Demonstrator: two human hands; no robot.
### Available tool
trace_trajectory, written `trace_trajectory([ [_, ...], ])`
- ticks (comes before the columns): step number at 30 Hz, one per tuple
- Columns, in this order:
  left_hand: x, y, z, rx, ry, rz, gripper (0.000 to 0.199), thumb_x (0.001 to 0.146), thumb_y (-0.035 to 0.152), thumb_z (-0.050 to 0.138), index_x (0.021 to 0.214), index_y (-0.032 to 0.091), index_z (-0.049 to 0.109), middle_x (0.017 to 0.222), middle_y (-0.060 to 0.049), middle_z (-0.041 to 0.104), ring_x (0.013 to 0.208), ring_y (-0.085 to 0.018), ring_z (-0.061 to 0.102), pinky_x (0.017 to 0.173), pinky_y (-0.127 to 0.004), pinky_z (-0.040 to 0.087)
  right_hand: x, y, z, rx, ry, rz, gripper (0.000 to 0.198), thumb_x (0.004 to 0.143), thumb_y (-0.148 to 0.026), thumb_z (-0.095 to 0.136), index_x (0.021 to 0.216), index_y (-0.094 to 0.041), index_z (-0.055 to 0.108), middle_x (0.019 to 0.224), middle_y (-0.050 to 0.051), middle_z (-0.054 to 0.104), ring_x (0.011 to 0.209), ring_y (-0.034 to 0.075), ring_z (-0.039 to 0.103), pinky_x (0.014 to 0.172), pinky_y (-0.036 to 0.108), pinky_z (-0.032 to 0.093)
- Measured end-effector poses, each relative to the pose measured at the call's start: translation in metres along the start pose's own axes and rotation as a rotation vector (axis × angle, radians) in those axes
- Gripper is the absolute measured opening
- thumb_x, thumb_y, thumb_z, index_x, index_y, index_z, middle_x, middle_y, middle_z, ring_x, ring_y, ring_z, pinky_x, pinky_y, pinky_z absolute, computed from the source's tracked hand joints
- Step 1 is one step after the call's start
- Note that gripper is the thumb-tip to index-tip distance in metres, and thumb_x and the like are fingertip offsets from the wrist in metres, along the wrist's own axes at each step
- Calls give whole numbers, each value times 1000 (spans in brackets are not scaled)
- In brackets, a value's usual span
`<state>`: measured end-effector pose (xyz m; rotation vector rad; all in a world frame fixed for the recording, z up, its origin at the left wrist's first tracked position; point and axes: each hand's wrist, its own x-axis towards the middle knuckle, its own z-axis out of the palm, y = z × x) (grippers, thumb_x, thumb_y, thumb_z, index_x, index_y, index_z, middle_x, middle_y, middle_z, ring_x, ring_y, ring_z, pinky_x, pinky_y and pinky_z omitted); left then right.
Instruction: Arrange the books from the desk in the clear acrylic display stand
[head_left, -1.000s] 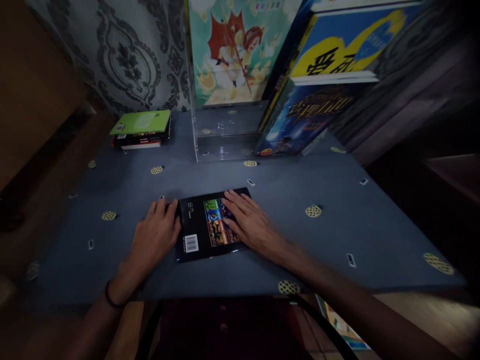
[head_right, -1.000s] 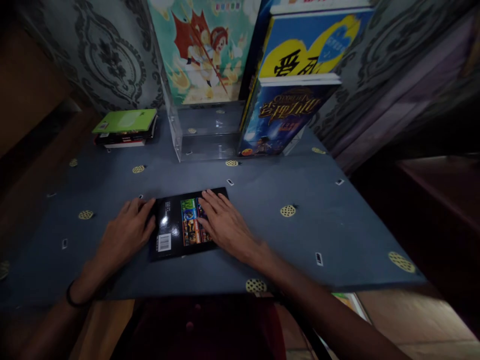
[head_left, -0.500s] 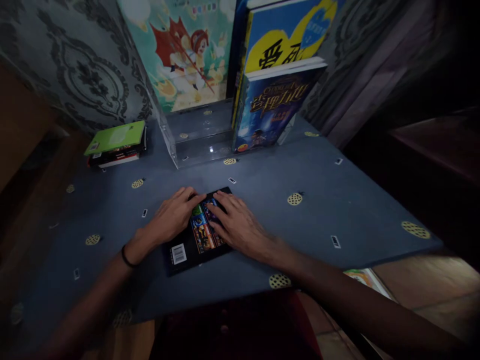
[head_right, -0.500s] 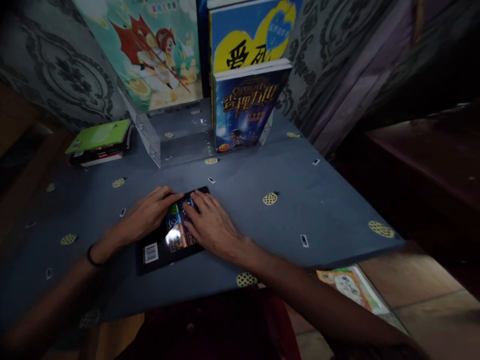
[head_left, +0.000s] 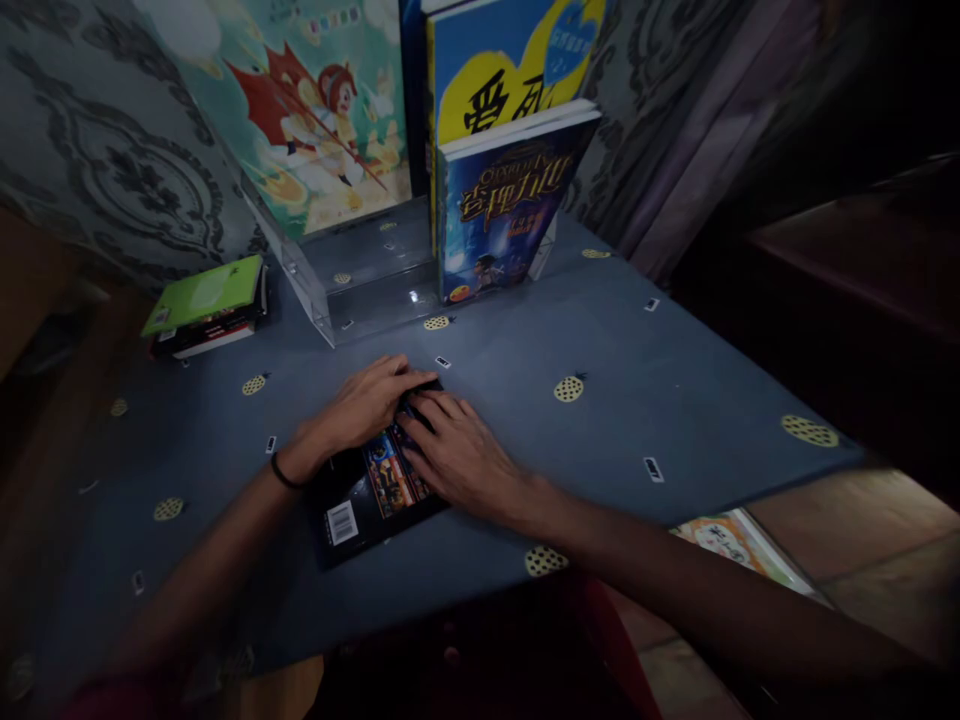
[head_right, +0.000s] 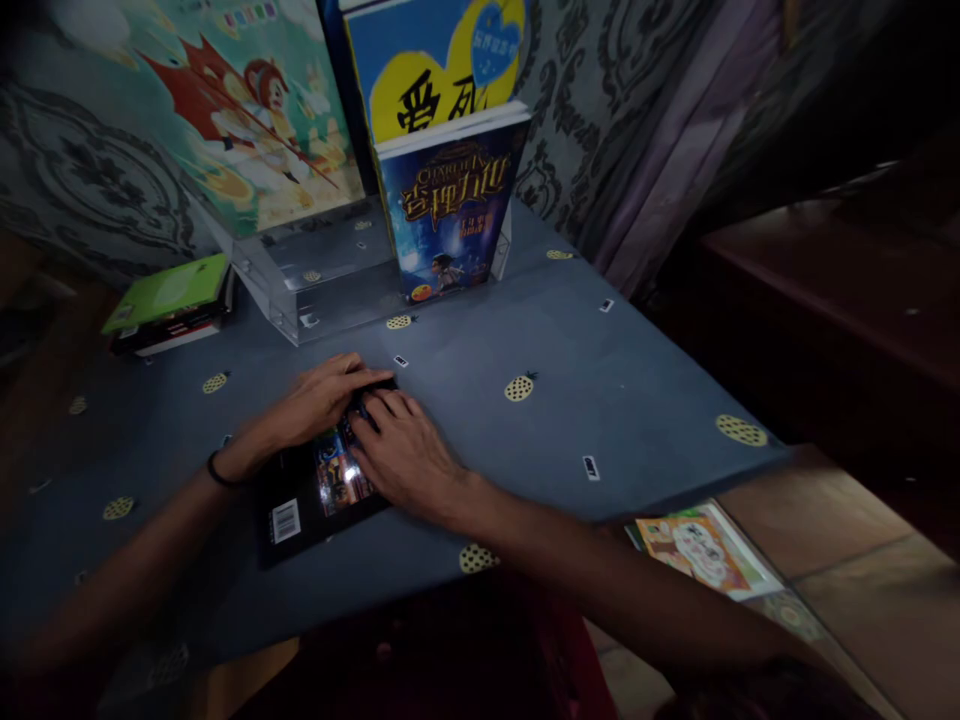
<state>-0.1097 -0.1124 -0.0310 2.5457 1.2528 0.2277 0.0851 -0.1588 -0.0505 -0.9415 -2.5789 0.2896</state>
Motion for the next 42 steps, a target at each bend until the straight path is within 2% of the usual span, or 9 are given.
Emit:
trace_trajectory([
  [6,-1,3,0,-21,-9,8,48,99,11,38,142,24,56,105,-4,58,96,-17,54,88,-31,50,-2,1,3,2,29,-1,34,101,-28,50,128,-11,63,129,18,62,125,34,54,102,53,51],
  [12,0,7,0,29,-14,-24,51,97,9,38,141,26,57,106,-4,58,99,-18,55,87,-32,50,-2,2,5,-4,47,-6,33,101,-27,51,127,-12,64,128,18,63,124,34,54,101,52,52],
  [18,-9,4,2,5,48,-13,51,97,8,38,143,23,53,113,-6,59,106,-20,56,96,-35,50,-4,7,14,43,57,-3,40,100,-27,47,135,-13,60,147,22,54,136,37,48,107,61,47],
  [21,-34,0,0,-10,118,-36,50,97,6,36,139,22,57,119,-8,61,111,-21,55,101,-40,48,-6,12,21,51,67,3,43,102,-30,44,139,-13,58,153,22,50,143,37,44,113,64,41],
  [25,-91,-1,-1,29,201,-148,43,98,6,37,129,18,65,126,-11,62,113,-23,55,102,-43,49,-5,17,27,54,50,-19,46,103,-36,42,140,-14,57,154,20,50,145,37,43,116,63,39],
  [31,-173,8,3,-53,205,-264,52,102,7,34,145,28,53,147,-8,57,140,-21,49,115,-51,41,-7,19,29,23,48,-39,46,105,-39,39,143,-18,55,154,17,51,146,35,44,117,63,37],
  [35,-205,24,13,-103,206,-311,51,103,10,34,145,31,53,150,-4,58,147,-21,43,117,-53,39,-7,17,27,-49,25,-57,47,105,-39,38,145,-18,52,153,18,52,145,36,45,117,64,37],
  [39,-226,45,28,-149,265,-278,48,104,12,34,142,30,58,146,-3,62,146,-20,45,115,-50,41,-7,15,25,-87,-1,-69,49,105,-40,36,144,-14,52,153,21,51,144,37,46,116,64,37],
  [42,-237,59,33,-177,220,-299,52,102,9,35,141,34,59,147,-1,61,148,-20,42,116,-50,39,-7,15,24,-76,-13,-72,51,105,-40,36,149,-17,47,156,19,48,145,37,45,116,65,37],
])
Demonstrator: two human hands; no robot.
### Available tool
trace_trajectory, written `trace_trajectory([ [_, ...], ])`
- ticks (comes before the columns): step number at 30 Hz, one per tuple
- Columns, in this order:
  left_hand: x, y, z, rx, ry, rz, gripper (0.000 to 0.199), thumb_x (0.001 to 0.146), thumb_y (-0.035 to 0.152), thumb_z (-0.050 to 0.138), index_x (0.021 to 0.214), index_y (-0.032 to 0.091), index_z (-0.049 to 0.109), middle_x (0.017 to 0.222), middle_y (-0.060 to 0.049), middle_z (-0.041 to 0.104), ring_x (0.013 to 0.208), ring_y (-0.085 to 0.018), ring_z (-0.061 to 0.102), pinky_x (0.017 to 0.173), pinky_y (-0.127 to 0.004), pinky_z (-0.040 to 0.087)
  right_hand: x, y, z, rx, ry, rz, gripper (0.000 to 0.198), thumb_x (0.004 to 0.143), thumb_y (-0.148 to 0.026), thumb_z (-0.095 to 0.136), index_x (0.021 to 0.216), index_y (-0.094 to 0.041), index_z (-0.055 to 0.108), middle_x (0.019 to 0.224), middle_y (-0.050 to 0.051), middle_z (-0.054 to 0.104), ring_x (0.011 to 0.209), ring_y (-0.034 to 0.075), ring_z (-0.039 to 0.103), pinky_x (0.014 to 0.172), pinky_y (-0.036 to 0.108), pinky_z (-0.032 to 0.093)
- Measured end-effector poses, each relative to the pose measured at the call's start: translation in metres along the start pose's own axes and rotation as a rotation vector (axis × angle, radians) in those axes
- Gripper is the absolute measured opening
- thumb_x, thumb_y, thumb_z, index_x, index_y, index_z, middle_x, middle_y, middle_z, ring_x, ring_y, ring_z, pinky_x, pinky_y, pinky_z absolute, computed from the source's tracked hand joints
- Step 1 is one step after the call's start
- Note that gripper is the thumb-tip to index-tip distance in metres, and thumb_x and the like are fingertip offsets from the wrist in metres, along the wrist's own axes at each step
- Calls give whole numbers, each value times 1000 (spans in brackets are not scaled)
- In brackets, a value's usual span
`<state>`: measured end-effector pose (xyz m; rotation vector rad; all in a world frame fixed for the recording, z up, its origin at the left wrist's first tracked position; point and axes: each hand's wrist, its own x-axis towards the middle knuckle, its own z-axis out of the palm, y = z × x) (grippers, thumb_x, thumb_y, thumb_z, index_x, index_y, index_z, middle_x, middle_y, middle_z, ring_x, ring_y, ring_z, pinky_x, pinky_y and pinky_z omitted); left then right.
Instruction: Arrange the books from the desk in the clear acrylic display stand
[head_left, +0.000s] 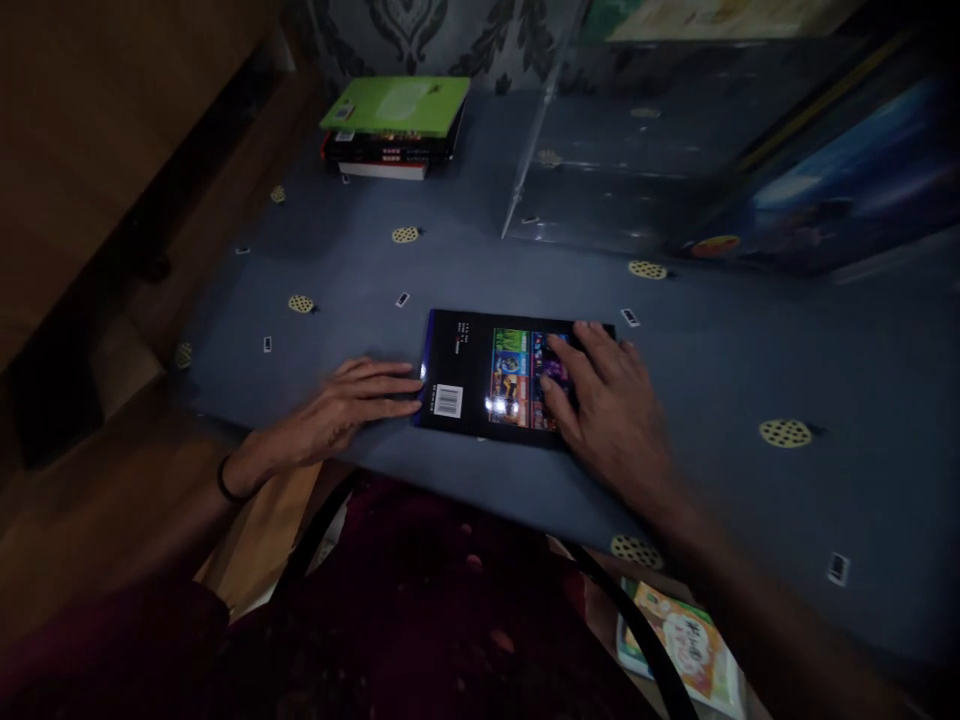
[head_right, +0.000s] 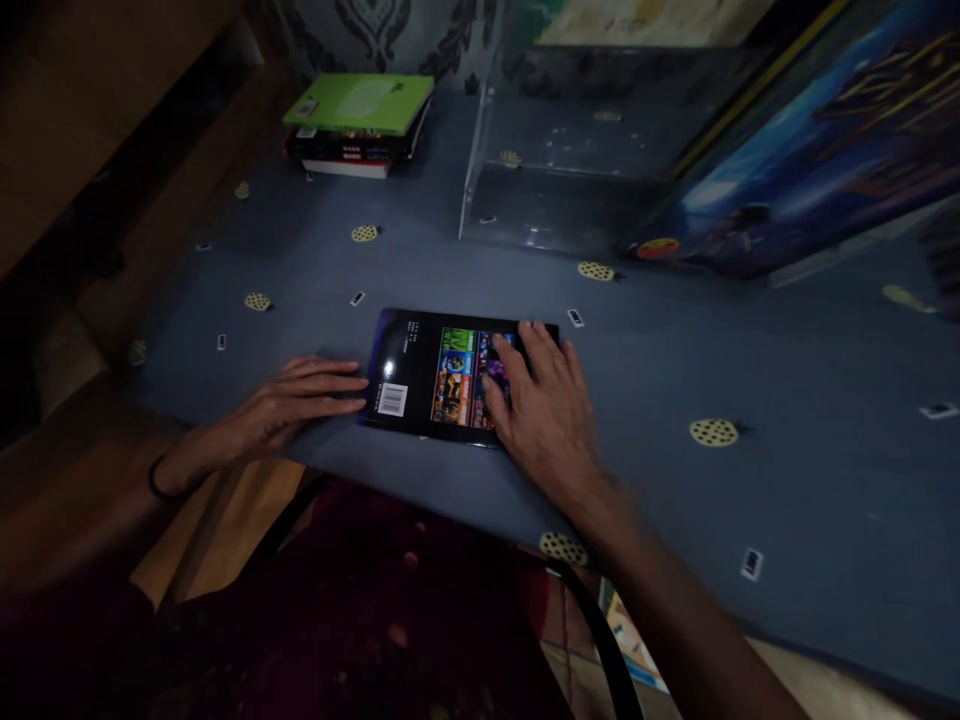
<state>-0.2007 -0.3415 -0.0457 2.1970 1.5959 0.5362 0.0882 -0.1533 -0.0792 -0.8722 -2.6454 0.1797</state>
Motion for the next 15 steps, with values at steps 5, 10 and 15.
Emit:
trace_trajectory([
  [5,-8,13,-4,-25,-58,-17,56,100,3,35,136,35,63,148,1,60,150,-20,40,119,-54,36,0,-1,1,-5,-5,13,51,105,-40,36,148,-16,48,155,20,49,144,38,45,116,64,37],
  [10,-5,14,-4,-10,27,47,48,100,5,40,129,32,67,143,-3,64,145,-22,45,114,-51,42,-1,-1,1,26,-5,34,50,105,-42,36,146,-17,52,156,18,48,146,36,42,118,63,35],
  [15,21,19,-3,55,101,150,34,100,10,44,115,24,72,117,-6,73,124,-24,59,102,-45,50,12,24,-23,346,-72,52,55,105,-54,33,142,-21,59,146,14,61,138,32,54,115,59,40],
])
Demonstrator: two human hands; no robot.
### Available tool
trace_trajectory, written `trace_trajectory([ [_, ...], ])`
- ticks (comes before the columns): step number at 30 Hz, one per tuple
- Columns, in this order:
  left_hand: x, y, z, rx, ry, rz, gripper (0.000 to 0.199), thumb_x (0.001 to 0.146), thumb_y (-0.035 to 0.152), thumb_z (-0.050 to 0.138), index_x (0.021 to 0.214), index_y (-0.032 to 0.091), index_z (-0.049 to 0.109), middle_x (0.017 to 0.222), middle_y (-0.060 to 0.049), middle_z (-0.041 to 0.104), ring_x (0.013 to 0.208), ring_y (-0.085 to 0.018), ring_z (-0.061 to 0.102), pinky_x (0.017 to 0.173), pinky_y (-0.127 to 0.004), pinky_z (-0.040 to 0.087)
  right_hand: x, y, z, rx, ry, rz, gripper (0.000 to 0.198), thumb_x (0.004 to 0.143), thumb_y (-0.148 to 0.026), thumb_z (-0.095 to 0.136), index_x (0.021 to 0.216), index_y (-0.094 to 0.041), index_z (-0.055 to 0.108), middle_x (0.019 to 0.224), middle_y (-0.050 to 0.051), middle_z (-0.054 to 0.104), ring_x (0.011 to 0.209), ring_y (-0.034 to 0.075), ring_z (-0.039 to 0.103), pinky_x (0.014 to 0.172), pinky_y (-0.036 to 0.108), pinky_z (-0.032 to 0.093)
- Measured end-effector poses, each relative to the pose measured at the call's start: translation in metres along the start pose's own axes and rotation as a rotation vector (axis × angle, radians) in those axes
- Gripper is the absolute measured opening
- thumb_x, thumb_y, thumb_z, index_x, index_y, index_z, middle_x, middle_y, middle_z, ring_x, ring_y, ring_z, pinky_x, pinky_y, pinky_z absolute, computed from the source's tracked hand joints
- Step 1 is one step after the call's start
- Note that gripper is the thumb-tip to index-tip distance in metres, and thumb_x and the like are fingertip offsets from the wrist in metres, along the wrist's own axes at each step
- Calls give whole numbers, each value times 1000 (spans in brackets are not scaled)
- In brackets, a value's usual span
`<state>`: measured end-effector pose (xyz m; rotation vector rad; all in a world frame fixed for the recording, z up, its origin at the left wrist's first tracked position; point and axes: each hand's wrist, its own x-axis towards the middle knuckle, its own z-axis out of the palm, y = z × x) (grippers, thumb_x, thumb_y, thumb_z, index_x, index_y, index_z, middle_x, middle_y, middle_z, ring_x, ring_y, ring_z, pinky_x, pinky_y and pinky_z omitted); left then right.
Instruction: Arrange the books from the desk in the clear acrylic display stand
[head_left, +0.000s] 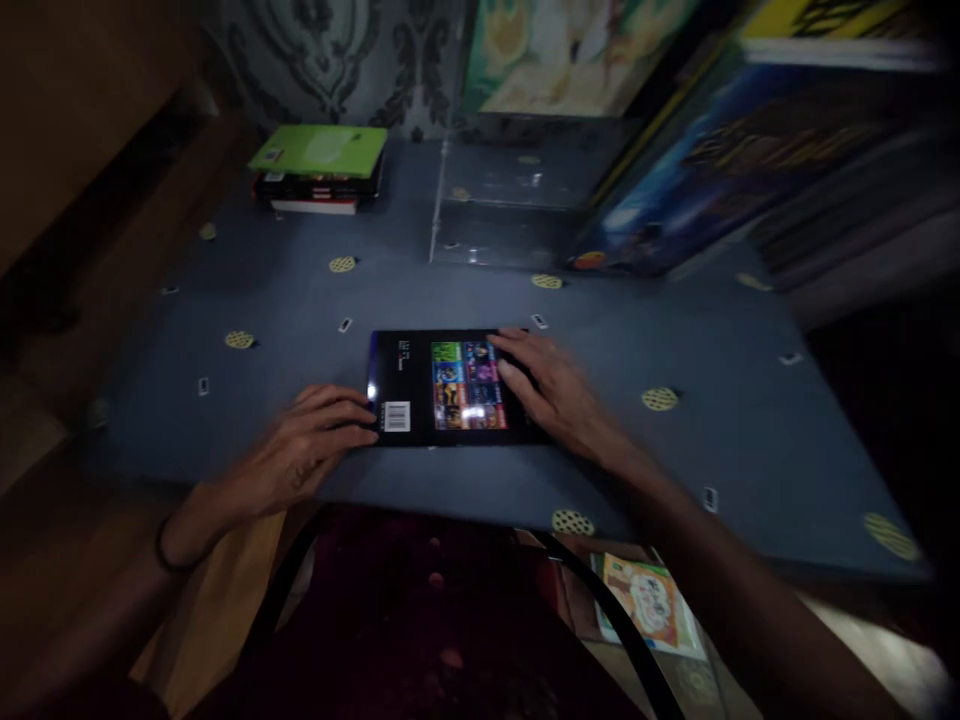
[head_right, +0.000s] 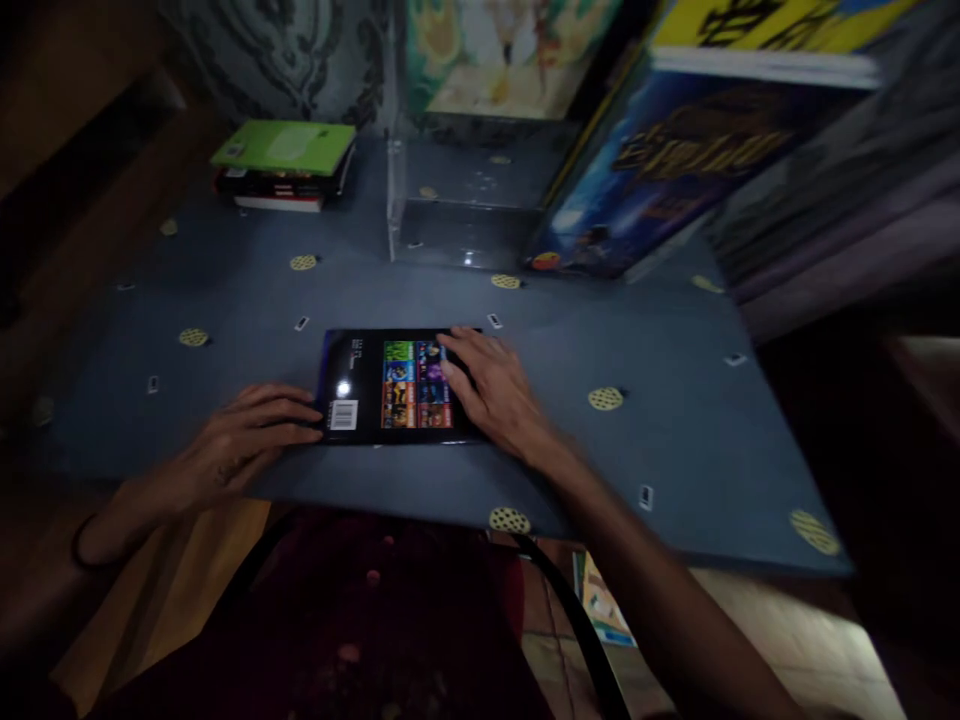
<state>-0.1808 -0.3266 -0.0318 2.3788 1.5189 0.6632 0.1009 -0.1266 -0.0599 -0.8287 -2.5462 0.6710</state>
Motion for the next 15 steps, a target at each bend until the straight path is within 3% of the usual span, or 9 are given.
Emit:
trace_trajectory([
  [3,39,7,8,80,-21,91,32,101,11,44,119,18,69,111,-8,73,113,-24,60,97,-43,51,15,14,-25,254,-46,56,59,104,-62,36,142,-24,59,130,11,72,123,31,65,108,55,48],
  [5,72,14,16,133,-72,132,32,103,13,42,126,15,64,116,-10,71,115,-25,58,99,-44,50,24,24,-34,364,-45,73,58,101,-65,41,140,-26,61,122,9,76,120,29,66,109,53,46],
  [11,164,25,48,277,-218,145,40,105,20,38,140,9,54,128,-15,60,116,-28,53,97,-44,49,33,46,-27,548,13,54,60,100,-66,44,132,-20,67,117,9,77,122,25,65,115,49,40],
  [15,184,35,61,379,-245,114,40,104,19,39,139,10,57,131,-18,56,121,-32,49,98,-48,47,31,52,-26,597,-6,7,56,103,-60,44,132,-18,67,120,8,76,120,24,66,112,46,44],
])
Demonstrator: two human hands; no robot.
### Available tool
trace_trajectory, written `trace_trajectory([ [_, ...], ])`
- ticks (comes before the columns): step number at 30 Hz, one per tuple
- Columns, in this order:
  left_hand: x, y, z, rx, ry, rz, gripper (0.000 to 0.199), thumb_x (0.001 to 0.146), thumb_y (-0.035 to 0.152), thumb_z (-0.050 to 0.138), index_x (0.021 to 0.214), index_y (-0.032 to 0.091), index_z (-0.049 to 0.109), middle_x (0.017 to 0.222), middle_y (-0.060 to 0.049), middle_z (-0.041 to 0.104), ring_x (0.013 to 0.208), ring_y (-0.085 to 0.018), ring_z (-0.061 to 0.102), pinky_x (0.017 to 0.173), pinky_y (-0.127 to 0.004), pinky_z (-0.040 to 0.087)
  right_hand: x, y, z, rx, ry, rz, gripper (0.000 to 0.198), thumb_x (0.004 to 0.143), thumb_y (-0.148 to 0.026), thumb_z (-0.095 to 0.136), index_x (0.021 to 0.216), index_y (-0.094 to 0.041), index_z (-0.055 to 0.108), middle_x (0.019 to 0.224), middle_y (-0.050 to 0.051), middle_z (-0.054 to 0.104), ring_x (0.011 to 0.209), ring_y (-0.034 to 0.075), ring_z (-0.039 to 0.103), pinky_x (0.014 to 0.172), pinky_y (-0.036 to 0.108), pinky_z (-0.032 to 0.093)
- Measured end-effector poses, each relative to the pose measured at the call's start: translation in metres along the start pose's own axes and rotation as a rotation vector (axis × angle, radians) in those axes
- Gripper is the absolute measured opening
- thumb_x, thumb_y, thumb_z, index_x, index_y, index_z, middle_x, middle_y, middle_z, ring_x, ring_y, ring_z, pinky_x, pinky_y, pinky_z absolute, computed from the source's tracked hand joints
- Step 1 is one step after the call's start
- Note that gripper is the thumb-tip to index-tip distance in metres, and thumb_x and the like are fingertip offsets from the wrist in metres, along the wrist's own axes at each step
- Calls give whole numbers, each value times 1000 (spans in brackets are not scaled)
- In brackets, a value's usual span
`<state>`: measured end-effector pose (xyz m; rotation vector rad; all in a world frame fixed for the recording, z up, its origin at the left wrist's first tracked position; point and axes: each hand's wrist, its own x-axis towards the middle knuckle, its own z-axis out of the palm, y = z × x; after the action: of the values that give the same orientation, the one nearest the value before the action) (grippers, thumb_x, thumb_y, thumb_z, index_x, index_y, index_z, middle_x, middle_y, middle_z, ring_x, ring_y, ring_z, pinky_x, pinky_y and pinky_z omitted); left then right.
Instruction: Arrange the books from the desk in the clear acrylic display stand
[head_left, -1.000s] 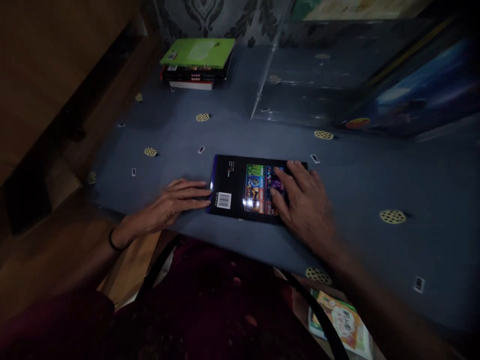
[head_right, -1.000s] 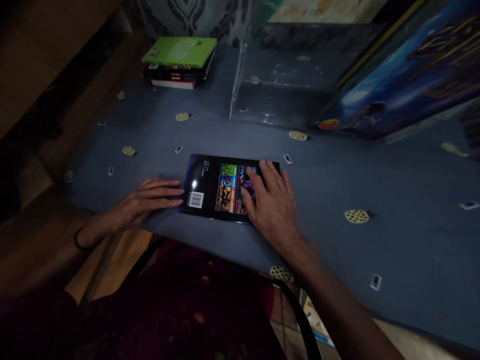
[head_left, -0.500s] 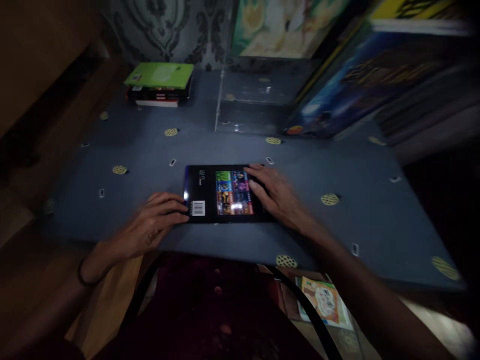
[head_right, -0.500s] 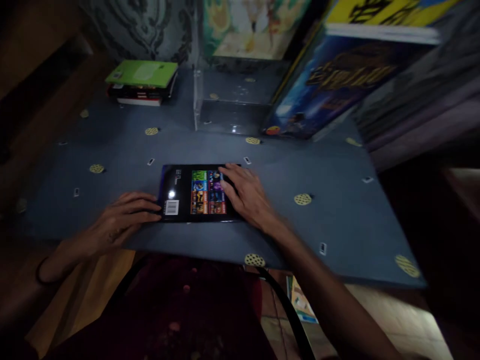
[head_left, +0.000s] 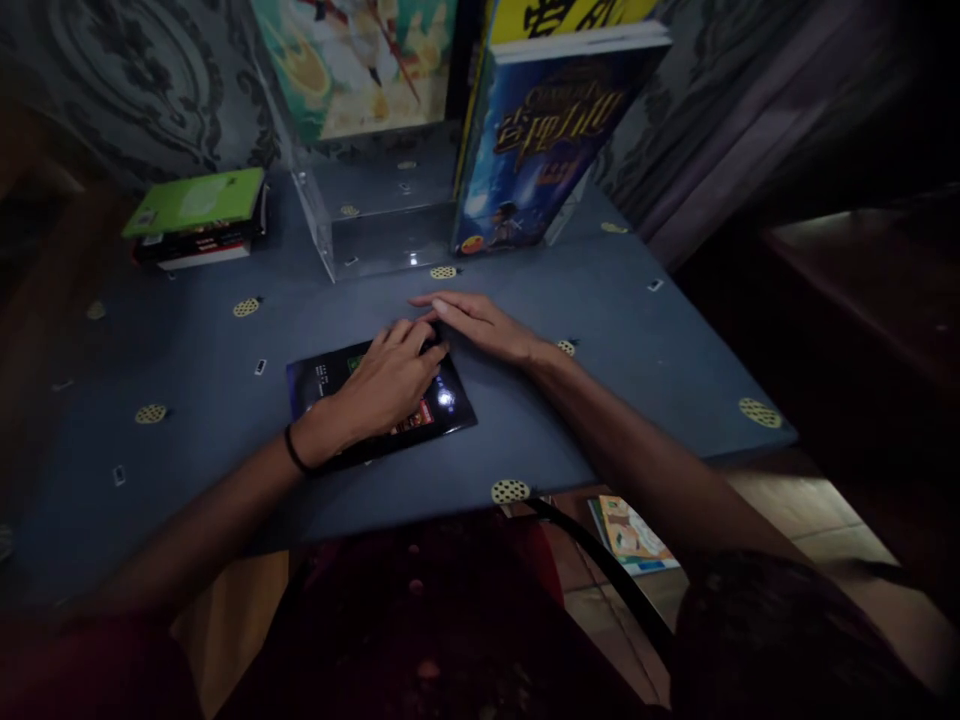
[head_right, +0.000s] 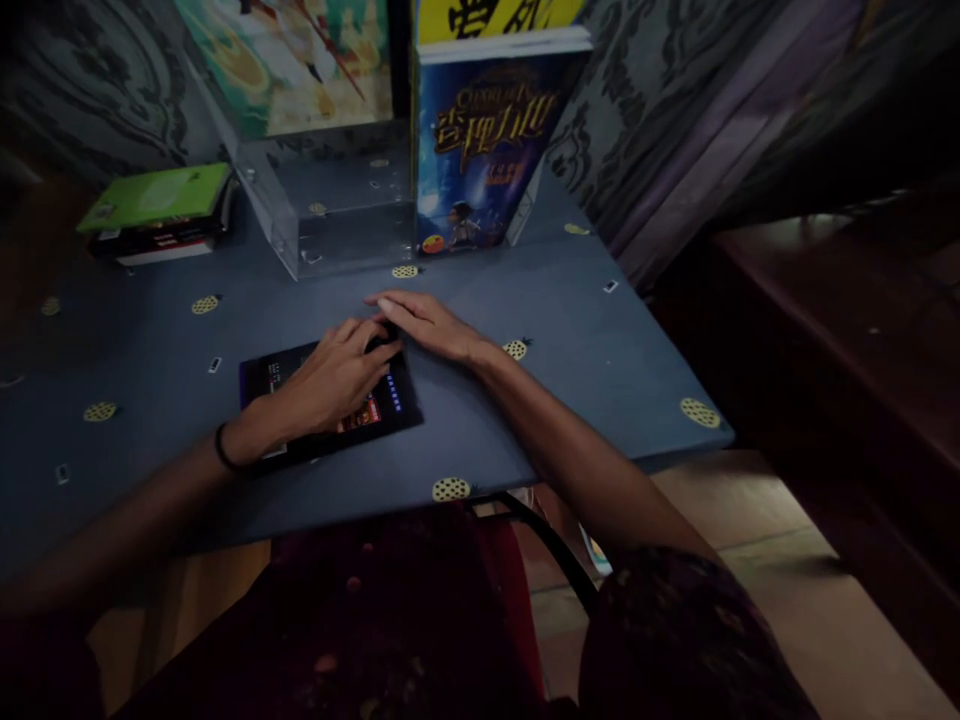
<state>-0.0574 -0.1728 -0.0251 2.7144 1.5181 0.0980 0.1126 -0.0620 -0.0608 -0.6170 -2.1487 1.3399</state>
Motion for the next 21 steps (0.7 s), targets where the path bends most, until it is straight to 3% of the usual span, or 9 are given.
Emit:
trace_trajectory([
  [4,-12,26,0,-3,-34,120,39,103,17,42,138,14,58,125,-15,59,122,-30,51,104,-50,44,0,1,-1,9,-10,-26,48,105,-51,44,132,-18,66,118,8,77,118,23,67,111,46,44],
  [10,-50,54,2,14,-59,217,48,102,12,40,150,14,44,146,-15,54,136,-27,46,113,-50,38,-5,3,6,-65,1,-88,42,104,-43,47,130,-17,67,117,8,77,113,22,69,101,42,52],
  [13,-67,53,7,64,-4,69,48,104,17,41,152,14,41,149,-16,54,139,-31,47,112,-57,39,-7,-5,15,-275,10,-143,38,103,-38,48,125,-17,70,117,10,77,110,24,69,101,47,50],
  [16,-79,49,12,122,82,-132,42,106,31,46,144,13,51,145,-19,58,137,-35,50,107,-60,42,-3,-19,29,-464,-63,-239,35,104,-34,47,119,-16,73,115,12,77,111,27,68,108,54,43],
  [21,-83,48,17,198,92,-181,44,105,32,48,144,14,52,145,-20,58,137,-34,53,109,-59,44,21,-34,52,-423,-287,-306,36,106,-34,44,121,-18,72,125,11,74,126,25,62,108,47,45],
])
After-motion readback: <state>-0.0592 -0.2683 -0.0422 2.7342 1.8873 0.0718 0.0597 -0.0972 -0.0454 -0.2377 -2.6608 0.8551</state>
